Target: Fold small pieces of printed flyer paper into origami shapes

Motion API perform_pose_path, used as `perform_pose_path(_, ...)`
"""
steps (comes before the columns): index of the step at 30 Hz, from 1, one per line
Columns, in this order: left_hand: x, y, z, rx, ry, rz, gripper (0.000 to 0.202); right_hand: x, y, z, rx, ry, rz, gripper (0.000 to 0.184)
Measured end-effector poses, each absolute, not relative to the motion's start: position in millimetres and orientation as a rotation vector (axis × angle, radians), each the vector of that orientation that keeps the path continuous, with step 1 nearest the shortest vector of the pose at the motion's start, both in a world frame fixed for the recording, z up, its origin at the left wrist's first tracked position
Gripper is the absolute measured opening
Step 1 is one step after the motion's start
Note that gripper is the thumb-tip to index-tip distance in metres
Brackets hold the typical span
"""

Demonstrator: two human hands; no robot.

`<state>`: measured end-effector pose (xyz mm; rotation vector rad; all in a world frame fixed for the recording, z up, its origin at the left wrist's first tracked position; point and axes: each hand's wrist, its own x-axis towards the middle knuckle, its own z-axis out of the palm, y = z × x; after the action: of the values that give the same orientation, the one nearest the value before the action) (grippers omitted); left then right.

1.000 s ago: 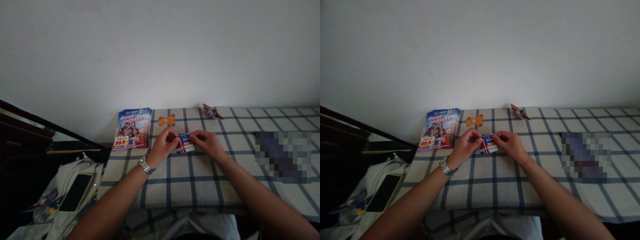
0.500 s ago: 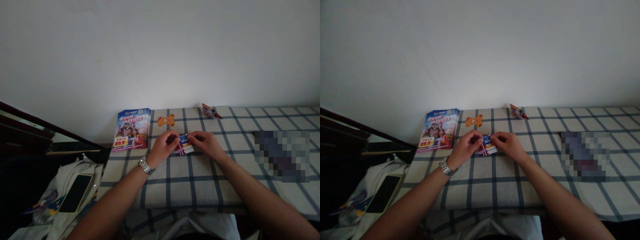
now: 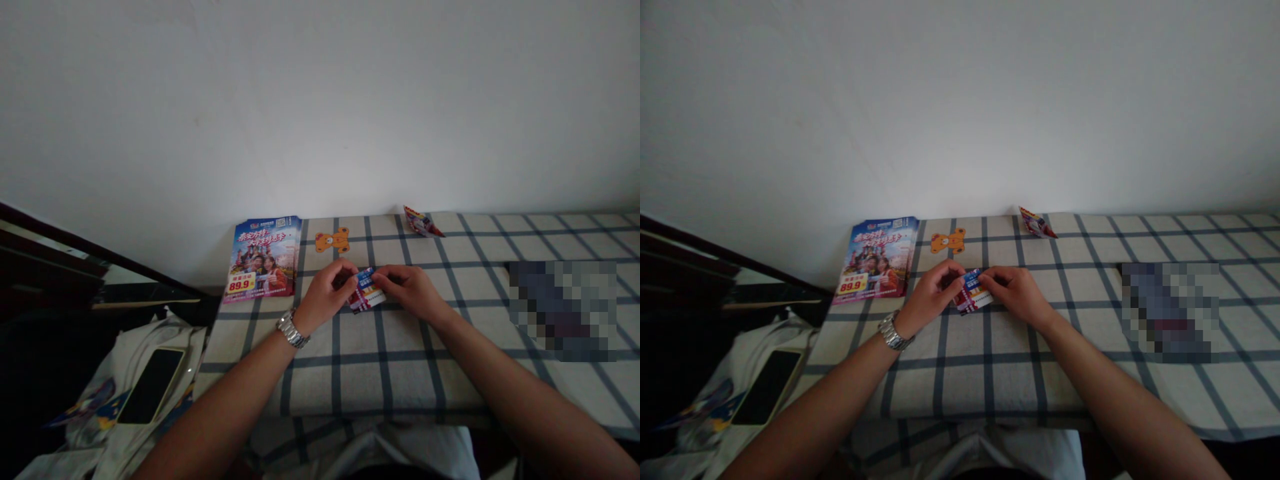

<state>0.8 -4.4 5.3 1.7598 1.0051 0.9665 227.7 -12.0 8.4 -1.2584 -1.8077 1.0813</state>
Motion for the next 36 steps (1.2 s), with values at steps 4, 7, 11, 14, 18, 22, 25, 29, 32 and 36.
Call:
perform_pose_path(4, 0.8, -4.1, 4.7, 1.759, 1.007, 0.975, 0.018, 225.7, -12.5, 9.6, -1.272, -1.810, 1.041, 0.034)
perform_pose_path(7, 1.0, -4.6, 5.2, 1.748, 1.008, 0.992, 0.016, 225.0, -12.2, 8.8, -1.287, -1.790, 1.028, 0.036)
perform_pose_path(11, 0.6, -4.2, 4.8, 1.711, 0.998, 1.030, 0.016, 225.5, -11.6, 8.0, -1.269, -1.753, 1.061, 0.035)
perform_pose_path(14, 0.2, -3.3, 3.9, 1.697, 1.004, 1.060, 0.017, 225.9, -11.7, 8.7, -1.267, -1.767, 1.073, 0.034)
perform_pose_path(18, 0.6, -3.1, 4.5, 1.732, 1.017, 1.053, 0.018, 226.0, -12.2, 10.1, -1.283, -1.799, 1.051, 0.035)
perform_pose_path(22, 1.0, -3.2, 4.7, 1.732, 1.013, 1.047, 0.019, 226.4, -11.6, 9.0, -1.281, -1.814, 1.020, 0.035)
perform_pose_path(25, 0.7, -2.9, 3.7, 1.735, 1.015, 1.050, 0.019, 227.2, -10.5, 6.6, -1.291, -1.800, 1.046, 0.035)
perform_pose_path(29, -1.1, -2.0, 1.3, 1.743, 1.048, 1.065, 0.020, 228.3, -9.6, 4.8, -1.282, -1.762, 1.103, 0.038)
perform_pose_path(32, -2.2, -1.4, -0.1, 1.715, 1.060, 1.072, 0.023, 228.0, -9.9, 6.1, -1.273, -1.745, 1.141, 0.039)
perform_pose_path(36, -1.4, -1.7, 1.0, 1.709, 1.060, 1.065, 0.024, 227.3, -10.7, 9.0, -1.279, -1.752, 1.141, 0.039)
